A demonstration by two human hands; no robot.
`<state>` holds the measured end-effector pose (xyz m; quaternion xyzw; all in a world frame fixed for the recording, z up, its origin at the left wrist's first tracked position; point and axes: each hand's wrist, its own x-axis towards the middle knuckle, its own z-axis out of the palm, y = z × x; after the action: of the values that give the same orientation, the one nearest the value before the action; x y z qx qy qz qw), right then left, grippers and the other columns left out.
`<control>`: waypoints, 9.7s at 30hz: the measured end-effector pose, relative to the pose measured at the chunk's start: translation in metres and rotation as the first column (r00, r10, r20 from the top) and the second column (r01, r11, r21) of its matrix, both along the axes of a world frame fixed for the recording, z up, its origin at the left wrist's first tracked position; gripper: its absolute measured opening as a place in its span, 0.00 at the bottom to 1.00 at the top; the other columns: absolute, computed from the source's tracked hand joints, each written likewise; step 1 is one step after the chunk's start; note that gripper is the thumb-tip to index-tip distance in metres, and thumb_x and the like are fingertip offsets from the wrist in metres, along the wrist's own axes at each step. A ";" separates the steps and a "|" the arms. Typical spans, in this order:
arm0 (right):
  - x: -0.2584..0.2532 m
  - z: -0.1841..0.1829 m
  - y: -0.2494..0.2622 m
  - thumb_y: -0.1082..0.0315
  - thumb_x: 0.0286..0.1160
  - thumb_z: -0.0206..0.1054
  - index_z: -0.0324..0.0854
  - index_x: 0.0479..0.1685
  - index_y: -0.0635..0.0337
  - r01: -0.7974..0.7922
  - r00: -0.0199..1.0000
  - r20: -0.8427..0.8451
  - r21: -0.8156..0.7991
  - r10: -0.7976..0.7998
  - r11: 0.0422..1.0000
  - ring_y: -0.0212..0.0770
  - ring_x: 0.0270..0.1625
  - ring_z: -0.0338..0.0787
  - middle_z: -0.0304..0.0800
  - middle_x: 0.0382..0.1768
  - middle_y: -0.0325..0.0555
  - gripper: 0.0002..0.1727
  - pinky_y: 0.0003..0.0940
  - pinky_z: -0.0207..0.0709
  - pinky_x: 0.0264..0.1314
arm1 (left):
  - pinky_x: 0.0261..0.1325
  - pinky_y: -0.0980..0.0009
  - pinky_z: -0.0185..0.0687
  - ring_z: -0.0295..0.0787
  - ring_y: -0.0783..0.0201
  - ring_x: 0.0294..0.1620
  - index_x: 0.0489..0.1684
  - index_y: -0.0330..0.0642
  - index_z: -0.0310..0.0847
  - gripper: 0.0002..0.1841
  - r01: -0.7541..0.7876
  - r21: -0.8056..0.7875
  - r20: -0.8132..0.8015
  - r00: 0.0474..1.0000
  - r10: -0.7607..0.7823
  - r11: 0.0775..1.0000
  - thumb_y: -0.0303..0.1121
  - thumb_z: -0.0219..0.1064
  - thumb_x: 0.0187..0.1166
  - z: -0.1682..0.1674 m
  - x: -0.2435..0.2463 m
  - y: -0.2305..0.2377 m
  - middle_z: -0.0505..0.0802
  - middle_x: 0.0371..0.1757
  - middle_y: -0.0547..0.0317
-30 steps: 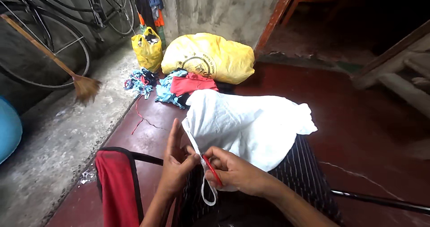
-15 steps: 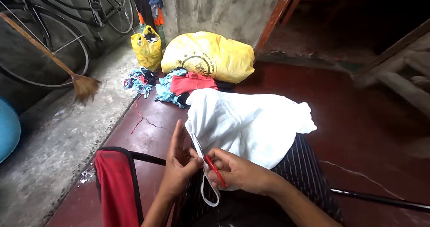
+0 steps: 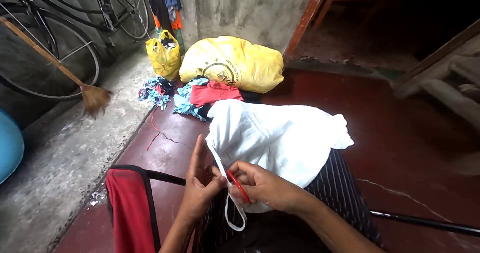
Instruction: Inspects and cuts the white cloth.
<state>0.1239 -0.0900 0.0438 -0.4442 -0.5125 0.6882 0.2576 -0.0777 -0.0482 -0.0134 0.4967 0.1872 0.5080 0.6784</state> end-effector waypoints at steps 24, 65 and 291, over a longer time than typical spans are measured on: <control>-0.005 -0.016 -0.021 0.48 0.79 0.68 0.73 0.68 0.52 -0.002 0.953 0.298 0.187 -0.055 0.982 0.33 0.31 0.85 0.86 0.33 0.38 0.25 0.32 0.82 0.36 | 0.50 0.65 0.90 0.91 0.61 0.46 0.75 0.44 0.82 0.29 -0.285 -0.209 -0.100 0.958 0.270 0.935 0.19 0.72 0.68 0.007 0.006 0.014 0.90 0.64 0.47; 0.001 -0.004 -0.010 0.59 0.82 0.67 0.71 0.66 0.54 -0.019 1.000 0.013 0.018 0.019 1.000 0.33 0.34 0.89 0.87 0.36 0.39 0.20 0.31 0.86 0.38 | 0.53 0.65 0.88 0.89 0.62 0.49 0.80 0.46 0.76 0.28 -0.127 -0.222 -0.010 0.992 0.128 0.967 0.23 0.60 0.76 0.008 0.009 0.010 0.87 0.67 0.47; 0.006 -0.010 -0.020 0.54 0.83 0.66 0.73 0.64 0.53 0.099 0.994 0.044 -0.018 -0.098 0.995 0.30 0.36 0.88 0.88 0.34 0.38 0.19 0.25 0.81 0.43 | 0.34 0.70 0.88 0.84 0.68 0.31 0.96 0.64 0.46 0.56 0.116 -0.063 -0.275 0.953 -0.129 0.991 0.18 0.74 0.62 0.011 0.009 0.023 0.67 0.87 0.60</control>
<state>0.1300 -0.1104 0.0333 -0.4863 -0.4884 0.6702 0.2754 -0.0691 -0.0254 -0.0022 0.5580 0.2615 0.3856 0.6868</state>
